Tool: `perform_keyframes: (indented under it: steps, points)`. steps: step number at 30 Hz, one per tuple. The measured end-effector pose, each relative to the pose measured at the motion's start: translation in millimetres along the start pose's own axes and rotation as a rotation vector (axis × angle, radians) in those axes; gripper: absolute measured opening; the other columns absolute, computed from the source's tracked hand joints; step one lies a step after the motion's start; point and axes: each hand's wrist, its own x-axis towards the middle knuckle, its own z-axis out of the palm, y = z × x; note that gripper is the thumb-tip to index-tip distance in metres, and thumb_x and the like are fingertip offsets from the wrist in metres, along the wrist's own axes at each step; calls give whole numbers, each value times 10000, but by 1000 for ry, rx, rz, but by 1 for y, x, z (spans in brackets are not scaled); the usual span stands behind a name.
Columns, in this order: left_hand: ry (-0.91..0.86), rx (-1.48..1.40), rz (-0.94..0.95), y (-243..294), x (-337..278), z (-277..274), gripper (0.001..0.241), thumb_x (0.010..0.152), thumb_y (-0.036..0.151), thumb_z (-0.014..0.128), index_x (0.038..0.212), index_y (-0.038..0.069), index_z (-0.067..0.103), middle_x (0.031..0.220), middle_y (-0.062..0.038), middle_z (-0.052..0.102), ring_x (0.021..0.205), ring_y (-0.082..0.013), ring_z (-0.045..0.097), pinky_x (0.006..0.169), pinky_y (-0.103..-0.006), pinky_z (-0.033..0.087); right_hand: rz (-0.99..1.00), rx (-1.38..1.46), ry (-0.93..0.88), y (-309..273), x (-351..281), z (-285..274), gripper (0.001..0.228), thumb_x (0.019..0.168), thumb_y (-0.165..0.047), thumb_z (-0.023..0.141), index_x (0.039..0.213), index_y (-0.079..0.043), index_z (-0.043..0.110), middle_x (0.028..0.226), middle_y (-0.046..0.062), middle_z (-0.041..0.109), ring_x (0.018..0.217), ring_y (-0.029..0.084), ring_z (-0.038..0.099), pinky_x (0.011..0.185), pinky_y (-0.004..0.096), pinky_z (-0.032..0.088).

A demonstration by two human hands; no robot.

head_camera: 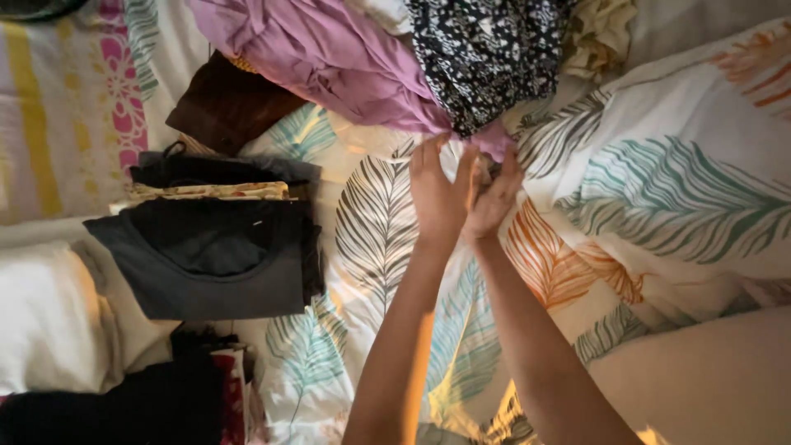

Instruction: The person folds several pieces of clothing on a bed, including a black shirt, a patterned top, and a pink top. They smooth out each item, fold it into a neat rectangle, and place it on a growing stack of folded clothes.

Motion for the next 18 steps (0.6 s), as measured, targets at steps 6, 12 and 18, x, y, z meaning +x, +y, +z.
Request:
perform_keyframes:
  steps: [6, 12, 18]
  points:
    - [-46, 138, -171, -47, 25, 57, 409, 908, 403, 694, 935, -4, 680, 887, -212, 688, 868, -415, 635, 780, -506, 487, -22, -20, -141, -12, 1, -20, 665, 1042, -318, 614, 1553, 18, 353, 1483, 331, 415, 1371, 511, 434, 1187, 557, 350]
    - [-160, -31, -328, -8, -43, -17, 350, 938, 376, 582, 975, 50, 705, 742, -194, 659, 690, -361, 630, 654, -478, 478, -30, -61, -329, -18, -67, -95, 727, 997, -341, 653, 1548, 23, 347, 1514, 297, 419, 1411, 476, 408, 1210, 567, 301]
    - [-81, -62, -304, 26, -180, -88, 297, 915, 297, 668, 1039, 28, 634, 1001, -152, 670, 984, -308, 656, 857, -412, 501, -203, 134, -163, -121, -62, -182, 1099, 656, -260, 897, 1503, 73, 279, 1467, 357, 336, 1322, 478, 354, 1048, 522, 314]
